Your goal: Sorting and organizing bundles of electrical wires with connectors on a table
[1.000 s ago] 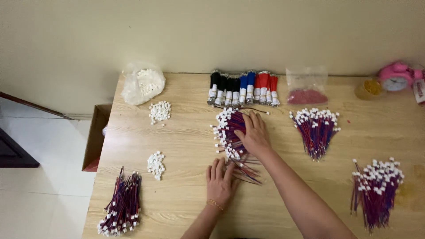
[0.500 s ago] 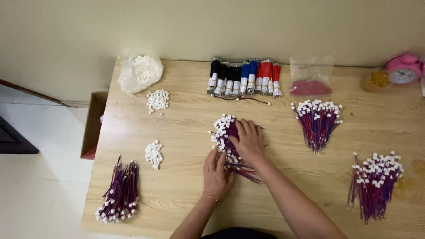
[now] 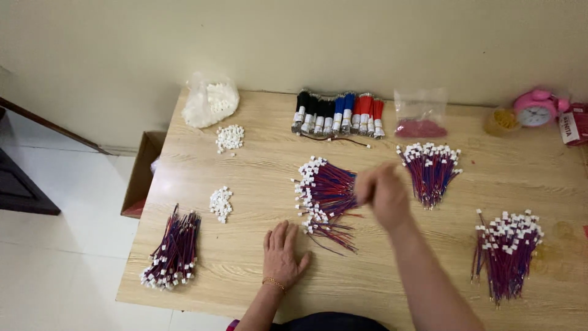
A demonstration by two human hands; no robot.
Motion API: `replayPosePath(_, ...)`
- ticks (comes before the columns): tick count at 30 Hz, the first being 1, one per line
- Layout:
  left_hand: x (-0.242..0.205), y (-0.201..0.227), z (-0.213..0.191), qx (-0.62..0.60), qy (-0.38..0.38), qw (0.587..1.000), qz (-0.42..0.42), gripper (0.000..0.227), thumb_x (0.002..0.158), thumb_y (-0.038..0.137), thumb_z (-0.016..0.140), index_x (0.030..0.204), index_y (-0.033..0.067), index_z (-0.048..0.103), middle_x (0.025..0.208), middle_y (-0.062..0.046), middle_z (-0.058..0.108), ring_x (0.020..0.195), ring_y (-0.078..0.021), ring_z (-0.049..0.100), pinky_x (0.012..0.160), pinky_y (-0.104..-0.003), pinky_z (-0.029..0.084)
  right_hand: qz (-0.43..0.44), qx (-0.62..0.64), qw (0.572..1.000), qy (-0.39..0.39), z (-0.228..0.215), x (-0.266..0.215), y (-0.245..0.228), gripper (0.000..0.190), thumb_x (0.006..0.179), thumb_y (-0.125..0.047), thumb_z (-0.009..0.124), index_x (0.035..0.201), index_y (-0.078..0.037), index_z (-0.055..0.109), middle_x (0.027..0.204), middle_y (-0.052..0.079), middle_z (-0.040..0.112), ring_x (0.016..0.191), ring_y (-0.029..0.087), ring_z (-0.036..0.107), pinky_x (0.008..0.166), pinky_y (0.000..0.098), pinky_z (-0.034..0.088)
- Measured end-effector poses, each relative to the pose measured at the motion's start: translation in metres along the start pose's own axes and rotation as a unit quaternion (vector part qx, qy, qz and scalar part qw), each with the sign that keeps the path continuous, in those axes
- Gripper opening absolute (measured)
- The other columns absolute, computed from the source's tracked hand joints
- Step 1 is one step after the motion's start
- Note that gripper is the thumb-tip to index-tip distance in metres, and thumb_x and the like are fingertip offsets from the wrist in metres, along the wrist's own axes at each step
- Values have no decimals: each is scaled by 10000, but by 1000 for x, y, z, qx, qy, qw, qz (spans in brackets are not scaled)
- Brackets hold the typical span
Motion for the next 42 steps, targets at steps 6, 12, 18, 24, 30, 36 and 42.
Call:
replayPosePath(6,-1,-4,2,-26,-1,1000,-7,745,747,493,627,1362,105,466,1429,-168,415,1315,-335,393,1123,-512,219,302,-289,900,-125,48,-98,99,553,874,-569,419,1214,-181,617,1263,51,617,1069,206,680,863,350,577)
replayPosePath(12,-2,-6,1,-38,10,999,2,731,743,443,670,1352,90,470,1427,-182,422,1320,-328,410,1119,-501,246,1,-531,835,-142,44,-136,181,742,863,-589,590,1434,-165,379,1532,130,239,1401,364,203,1122,557,161)
replayPosePath(18,1,5,-16,-52,13,998,14,695,756,410,662,1334,69,481,1396,-182,438,1315,-354,407,1100,-541,264,148,-660,677,-291,53,-80,167,1126,811,-741,607,1545,-221,-70,1577,128,-252,1425,383,-235,1126,609,-109)
replayPosePath(24,8,9,-24,-55,24,998,35,664,731,379,636,1308,77,501,1348,-175,479,1293,-365,421,1081,-547,274,-199,-720,659,-92,39,-18,199,1706,235,-998,792,1536,-191,38,1596,212,-111,1440,457,-158,1100,620,-112)
replayPosePath(30,2,-15,-7,-185,26,982,-34,684,824,415,664,1378,73,458,1410,-212,405,1297,-371,397,1092,-520,283,136,-659,676,-301,42,22,165,1362,613,-767,803,1546,-248,-42,1609,112,-169,1446,437,-167,1112,634,-89)
replayPosePath(36,130,-40,-44,-283,18,957,-59,499,898,174,623,1326,-14,450,1278,-197,561,1194,-308,525,1044,-416,429,193,-625,683,-324,54,14,159,1238,712,-754,718,1546,-265,-54,1607,72,-220,1438,367,-262,1132,582,-151)
replayPosePath(42,278,-63,-18,-251,-49,956,-145,336,914,300,561,1169,91,624,971,-83,686,839,-261,660,743,-412,500,73,-624,745,-224,56,-2,193,1297,541,-818,852,1509,-246,206,1599,85,26,1431,425,-67,1078,678,-42)
Point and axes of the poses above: each hand's wrist, its own x-axis towards the middle knuckle, its own z-axis out of the palm, y = z × x, the point moved 6 cm from there along x, towards the middle knuckle
